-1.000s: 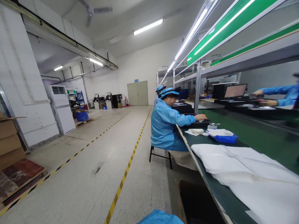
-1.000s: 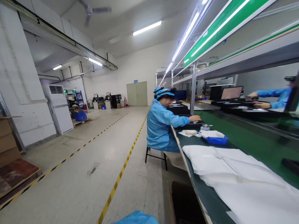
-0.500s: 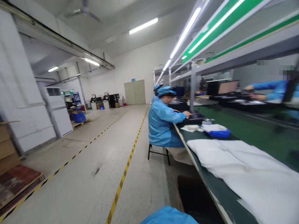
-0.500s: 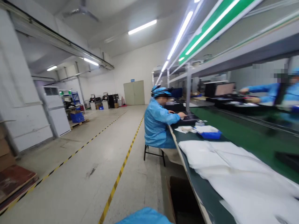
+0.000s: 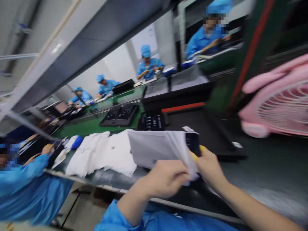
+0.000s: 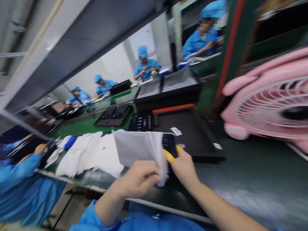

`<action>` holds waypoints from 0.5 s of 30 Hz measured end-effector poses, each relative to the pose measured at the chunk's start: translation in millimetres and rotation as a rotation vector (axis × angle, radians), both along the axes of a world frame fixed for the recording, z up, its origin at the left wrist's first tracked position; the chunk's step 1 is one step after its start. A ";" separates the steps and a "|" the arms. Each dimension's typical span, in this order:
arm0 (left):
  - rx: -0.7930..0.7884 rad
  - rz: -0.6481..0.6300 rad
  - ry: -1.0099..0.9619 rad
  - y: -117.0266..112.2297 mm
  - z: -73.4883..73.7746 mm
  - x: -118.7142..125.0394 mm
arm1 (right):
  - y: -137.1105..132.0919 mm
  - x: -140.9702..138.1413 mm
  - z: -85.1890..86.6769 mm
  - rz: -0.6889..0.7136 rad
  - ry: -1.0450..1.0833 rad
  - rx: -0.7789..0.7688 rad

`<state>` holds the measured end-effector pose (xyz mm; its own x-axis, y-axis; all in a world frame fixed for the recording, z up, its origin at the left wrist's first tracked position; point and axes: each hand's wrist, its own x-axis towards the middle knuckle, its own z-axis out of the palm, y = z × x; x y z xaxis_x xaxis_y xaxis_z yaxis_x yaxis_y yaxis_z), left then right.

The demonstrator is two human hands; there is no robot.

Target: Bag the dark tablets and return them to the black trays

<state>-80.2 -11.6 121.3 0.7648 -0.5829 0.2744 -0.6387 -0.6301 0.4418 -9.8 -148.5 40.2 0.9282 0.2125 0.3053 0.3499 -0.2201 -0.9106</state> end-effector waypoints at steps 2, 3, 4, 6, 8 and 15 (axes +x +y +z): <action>-0.219 0.160 -0.204 22.2 9.7 14.9 | -17.1 2.2 6.0 -0.107 0.071 0.113; -0.290 0.276 -0.330 31.7 15.4 24.4 | -23.3 5.0 12.7 -0.104 0.088 0.165; -0.307 0.361 -0.397 38.9 21.2 34.3 | -28.9 8.1 20.9 -0.064 0.089 0.192; -0.225 0.433 -0.338 45.5 30.8 53.1 | -39.1 13.9 39.1 0.036 0.043 0.162; -0.087 0.369 -0.083 43.1 34.3 68.4 | -48.4 19.0 57.1 0.106 -0.036 0.058; -0.463 0.350 0.184 22.3 -1.2 85.5 | -69.1 29.7 112.8 -0.021 -0.362 0.006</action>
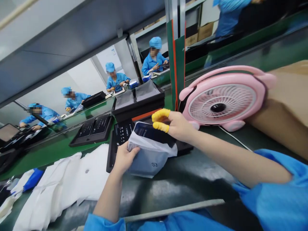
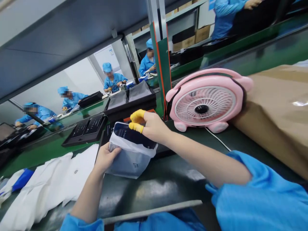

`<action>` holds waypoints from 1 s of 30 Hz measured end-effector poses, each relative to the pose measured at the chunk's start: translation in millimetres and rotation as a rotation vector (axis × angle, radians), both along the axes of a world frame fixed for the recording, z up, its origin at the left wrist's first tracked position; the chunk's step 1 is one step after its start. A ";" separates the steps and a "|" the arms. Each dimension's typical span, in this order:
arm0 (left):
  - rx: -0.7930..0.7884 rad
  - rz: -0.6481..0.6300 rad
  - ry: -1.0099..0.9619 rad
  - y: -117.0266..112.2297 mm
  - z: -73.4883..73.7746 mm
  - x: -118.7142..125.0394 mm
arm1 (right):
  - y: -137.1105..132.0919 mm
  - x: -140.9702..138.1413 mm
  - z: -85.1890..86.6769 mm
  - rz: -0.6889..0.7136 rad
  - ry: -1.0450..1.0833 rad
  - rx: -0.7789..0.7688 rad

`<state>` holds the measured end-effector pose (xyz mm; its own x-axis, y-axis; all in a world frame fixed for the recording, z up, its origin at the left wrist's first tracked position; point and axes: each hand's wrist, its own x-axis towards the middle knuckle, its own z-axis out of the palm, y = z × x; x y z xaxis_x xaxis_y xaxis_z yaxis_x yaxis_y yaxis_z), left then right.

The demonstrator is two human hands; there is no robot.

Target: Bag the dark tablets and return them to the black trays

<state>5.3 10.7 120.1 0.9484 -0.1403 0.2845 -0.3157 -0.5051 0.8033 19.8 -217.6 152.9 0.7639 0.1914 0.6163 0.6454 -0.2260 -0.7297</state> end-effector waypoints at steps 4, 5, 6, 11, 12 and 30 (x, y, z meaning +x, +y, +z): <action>-0.096 0.165 -0.018 1.9 -16.0 -1.6 | -5.0 -15.1 0.4 0.105 -0.076 -0.356; -0.117 0.195 -0.021 3.3 -17.8 -1.7 | -6.2 -18.8 -4.9 0.186 -0.016 -0.495; -0.138 0.219 -0.021 4.6 -19.2 -1.7 | -8.0 -21.3 -11.1 0.265 0.057 -0.619; -0.182 0.221 -0.006 7.9 -25.5 -3.3 | -32.8 -10.2 -16.1 0.194 0.103 -1.026; -0.185 0.207 -0.005 7.0 -27.2 -4.4 | -40.6 -4.9 -7.1 0.097 0.056 -1.067; -0.341 0.271 -0.081 -35.1 -45.6 -14.9 | 44.7 -21.6 35.1 0.001 -0.004 -1.220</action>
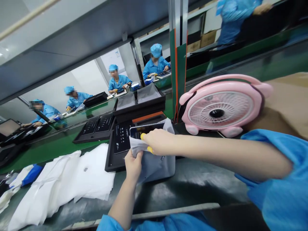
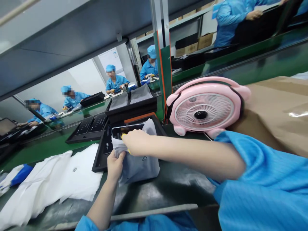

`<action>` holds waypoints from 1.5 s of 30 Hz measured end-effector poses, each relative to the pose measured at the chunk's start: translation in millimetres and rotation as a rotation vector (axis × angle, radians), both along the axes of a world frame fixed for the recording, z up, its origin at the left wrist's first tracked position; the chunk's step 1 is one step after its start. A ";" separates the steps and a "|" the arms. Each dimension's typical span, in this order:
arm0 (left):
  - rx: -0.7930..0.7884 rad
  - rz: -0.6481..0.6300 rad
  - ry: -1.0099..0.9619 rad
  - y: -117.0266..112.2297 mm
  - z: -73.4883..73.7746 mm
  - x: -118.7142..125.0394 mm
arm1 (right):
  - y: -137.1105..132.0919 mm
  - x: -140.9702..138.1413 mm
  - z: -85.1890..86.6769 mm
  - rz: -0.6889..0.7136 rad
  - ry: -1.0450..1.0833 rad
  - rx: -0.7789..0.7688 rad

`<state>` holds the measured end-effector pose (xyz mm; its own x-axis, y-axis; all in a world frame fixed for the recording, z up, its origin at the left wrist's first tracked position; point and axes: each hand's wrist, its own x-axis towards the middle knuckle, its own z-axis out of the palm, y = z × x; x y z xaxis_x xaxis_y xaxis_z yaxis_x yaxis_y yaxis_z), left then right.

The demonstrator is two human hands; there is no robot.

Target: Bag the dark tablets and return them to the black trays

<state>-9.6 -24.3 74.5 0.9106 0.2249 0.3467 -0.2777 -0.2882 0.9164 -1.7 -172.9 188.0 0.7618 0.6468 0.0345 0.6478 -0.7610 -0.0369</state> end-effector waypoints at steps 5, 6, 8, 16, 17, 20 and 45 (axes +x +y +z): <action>0.073 -0.032 -0.013 -8.6 5.6 -5.5 | 12.1 22.0 39.2 0.225 0.390 0.105; 0.088 -0.018 -0.011 -9.2 6.4 -6.0 | 11.8 28.8 49.9 0.204 0.408 0.164; 0.116 0.027 -0.005 -7.5 6.5 -5.6 | 2.4 43.0 72.5 0.140 0.358 0.329; -0.013 0.020 0.046 13.2 -9.1 10.9 | -85.0 65.3 54.0 -0.030 0.004 1.239; -0.035 0.017 0.049 14.6 -11.3 12.4 | -86.9 64.5 29.3 -0.069 0.046 1.267; -0.067 -0.009 0.062 18.9 -16.1 15.7 | -78.2 60.0 -51.3 -0.237 0.305 1.414; 0.823 0.711 -0.563 103.4 79.6 91.6 | -53.4 153.9 -81.2 -0.641 0.659 1.678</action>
<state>82.0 79.1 154.1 0.3518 0.1387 0.9258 -0.1212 -0.9739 0.1920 152.2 -226.3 106.8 0.9897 -0.0814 -0.1177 -0.0965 0.2278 -0.9689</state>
